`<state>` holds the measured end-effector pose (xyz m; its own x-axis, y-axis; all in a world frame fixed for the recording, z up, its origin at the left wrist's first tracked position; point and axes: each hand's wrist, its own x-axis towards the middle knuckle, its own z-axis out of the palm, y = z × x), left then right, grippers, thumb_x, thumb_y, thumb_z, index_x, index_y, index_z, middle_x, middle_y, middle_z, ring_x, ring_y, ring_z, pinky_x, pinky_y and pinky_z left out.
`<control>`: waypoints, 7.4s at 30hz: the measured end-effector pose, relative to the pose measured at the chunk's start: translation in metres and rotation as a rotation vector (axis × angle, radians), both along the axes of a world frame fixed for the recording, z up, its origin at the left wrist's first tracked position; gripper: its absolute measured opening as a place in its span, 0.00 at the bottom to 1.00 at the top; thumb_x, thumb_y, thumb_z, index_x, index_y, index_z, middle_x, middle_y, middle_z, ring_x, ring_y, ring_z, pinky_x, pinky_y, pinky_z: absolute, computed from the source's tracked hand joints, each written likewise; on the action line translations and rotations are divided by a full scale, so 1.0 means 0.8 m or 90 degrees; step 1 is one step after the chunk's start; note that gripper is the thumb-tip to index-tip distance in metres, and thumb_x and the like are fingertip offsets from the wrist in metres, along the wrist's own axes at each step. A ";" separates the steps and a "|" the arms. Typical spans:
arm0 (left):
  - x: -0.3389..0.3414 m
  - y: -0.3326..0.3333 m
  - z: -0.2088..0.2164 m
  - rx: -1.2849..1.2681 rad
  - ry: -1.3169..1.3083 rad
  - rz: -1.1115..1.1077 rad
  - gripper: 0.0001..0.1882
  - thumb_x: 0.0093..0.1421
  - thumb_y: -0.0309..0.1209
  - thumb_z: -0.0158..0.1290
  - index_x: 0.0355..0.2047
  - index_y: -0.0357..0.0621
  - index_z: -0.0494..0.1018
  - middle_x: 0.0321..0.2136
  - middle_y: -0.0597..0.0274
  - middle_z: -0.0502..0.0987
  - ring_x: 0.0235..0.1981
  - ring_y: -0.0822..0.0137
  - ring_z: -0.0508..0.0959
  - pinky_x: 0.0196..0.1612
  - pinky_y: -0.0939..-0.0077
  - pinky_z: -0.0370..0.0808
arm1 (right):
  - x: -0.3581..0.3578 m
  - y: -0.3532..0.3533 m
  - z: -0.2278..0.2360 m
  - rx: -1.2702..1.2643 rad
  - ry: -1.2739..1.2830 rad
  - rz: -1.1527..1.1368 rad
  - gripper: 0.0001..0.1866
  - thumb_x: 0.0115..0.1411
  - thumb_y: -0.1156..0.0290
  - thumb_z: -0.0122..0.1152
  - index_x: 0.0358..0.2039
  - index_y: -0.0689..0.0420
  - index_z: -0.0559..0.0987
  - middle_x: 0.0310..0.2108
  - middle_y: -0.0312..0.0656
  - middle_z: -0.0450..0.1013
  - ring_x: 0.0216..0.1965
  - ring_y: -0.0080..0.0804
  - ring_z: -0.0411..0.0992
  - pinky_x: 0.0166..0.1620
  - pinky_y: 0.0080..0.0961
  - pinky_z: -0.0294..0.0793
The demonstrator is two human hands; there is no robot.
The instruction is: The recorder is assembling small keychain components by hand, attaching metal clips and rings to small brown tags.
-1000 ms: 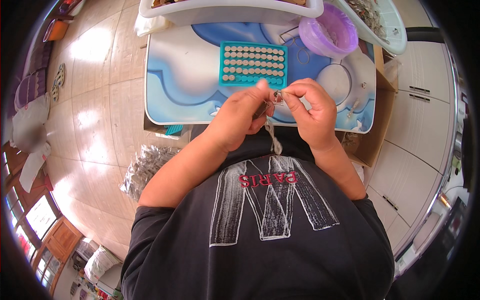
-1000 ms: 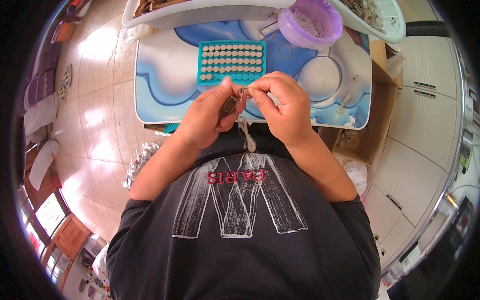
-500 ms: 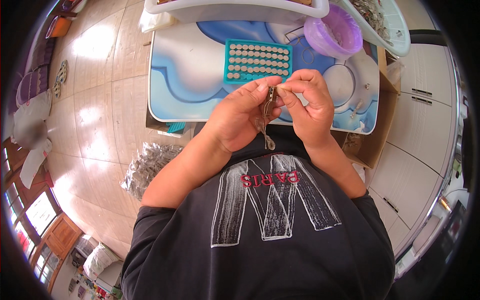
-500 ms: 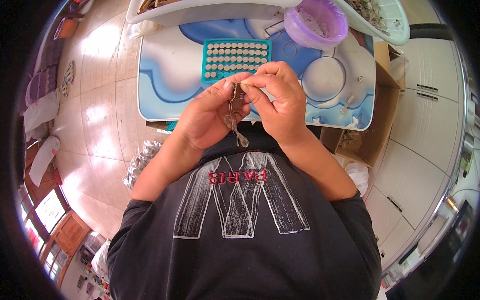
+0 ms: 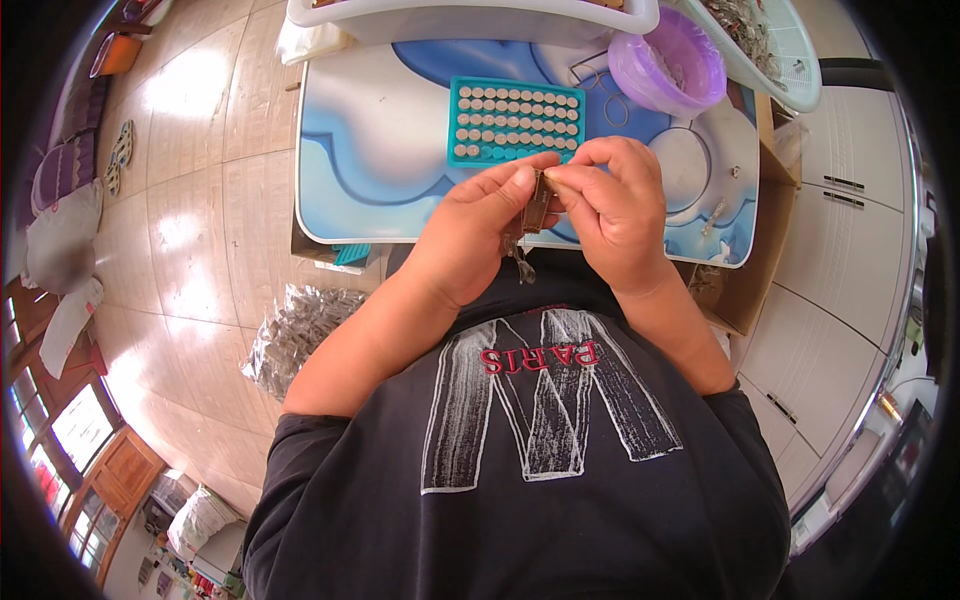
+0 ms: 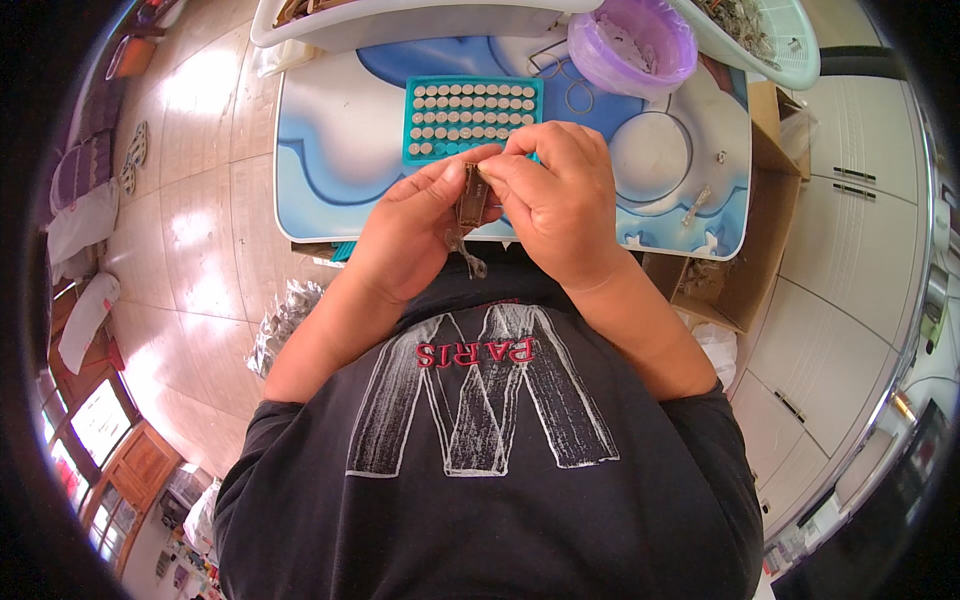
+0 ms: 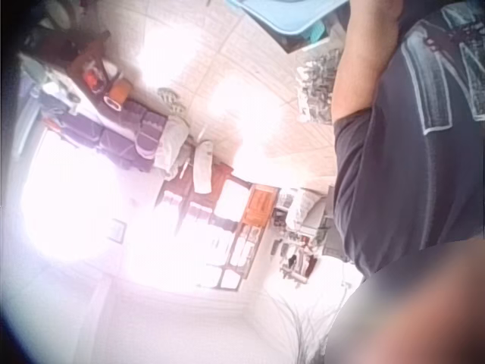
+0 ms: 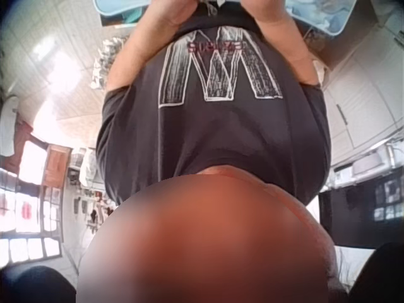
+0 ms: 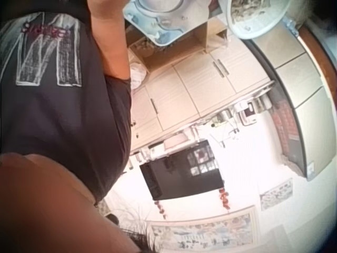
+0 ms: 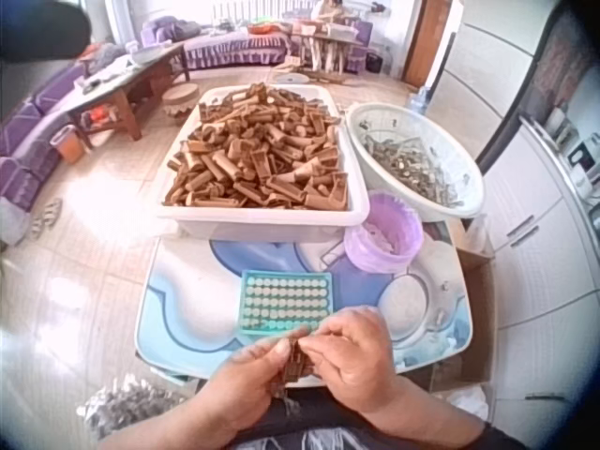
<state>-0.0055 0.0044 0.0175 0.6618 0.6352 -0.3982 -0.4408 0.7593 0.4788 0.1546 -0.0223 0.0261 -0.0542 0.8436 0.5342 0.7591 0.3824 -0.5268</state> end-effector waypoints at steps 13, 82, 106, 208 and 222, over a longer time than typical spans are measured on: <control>-0.002 0.005 0.013 0.117 0.218 0.099 0.16 0.67 0.32 0.36 0.48 0.34 0.64 0.41 0.50 0.74 0.39 0.63 0.77 0.43 0.72 0.75 | -0.022 -0.021 0.012 -0.105 0.068 0.008 0.15 0.43 0.69 0.70 0.25 0.56 0.70 0.20 0.34 0.71 0.22 0.34 0.71 0.27 0.28 0.67; -0.018 0.001 -0.022 0.031 0.177 0.099 0.14 0.64 0.32 0.45 0.46 0.34 0.67 0.35 0.59 0.75 0.36 0.69 0.77 0.42 0.74 0.76 | -0.022 0.013 -0.017 -0.066 0.019 0.090 0.08 0.41 0.77 0.66 0.26 0.57 0.78 0.24 0.38 0.70 0.26 0.36 0.69 0.28 0.29 0.68; -0.016 0.005 -0.020 0.027 0.198 0.100 0.14 0.64 0.31 0.45 0.45 0.33 0.67 0.37 0.53 0.76 0.37 0.65 0.78 0.43 0.73 0.76 | 0.018 0.024 -0.048 -0.105 -0.012 -0.078 0.07 0.41 0.76 0.67 0.23 0.57 0.77 0.26 0.38 0.70 0.29 0.36 0.69 0.31 0.29 0.68; -0.007 0.004 0.008 -0.007 0.117 0.026 0.18 0.66 0.39 0.39 0.46 0.37 0.66 0.38 0.57 0.74 0.38 0.66 0.76 0.42 0.72 0.75 | 0.003 -0.003 0.028 -0.265 0.094 0.113 0.27 0.40 0.68 0.71 0.42 0.60 0.73 0.37 0.44 0.71 0.36 0.39 0.72 0.39 0.30 0.72; -0.012 0.004 0.009 -0.002 0.073 0.032 0.24 0.68 0.43 0.32 0.48 0.35 0.66 0.39 0.53 0.74 0.40 0.62 0.76 0.46 0.68 0.74 | -0.002 0.005 0.019 -0.247 0.041 0.164 0.28 0.39 0.68 0.71 0.43 0.59 0.74 0.40 0.44 0.69 0.40 0.42 0.71 0.41 0.30 0.72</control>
<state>-0.0150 0.0075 0.0247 0.5793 0.6649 -0.4714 -0.4200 0.7392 0.5265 0.1531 -0.0180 0.0416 -0.2657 0.9448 0.1918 0.6265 0.3204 -0.7105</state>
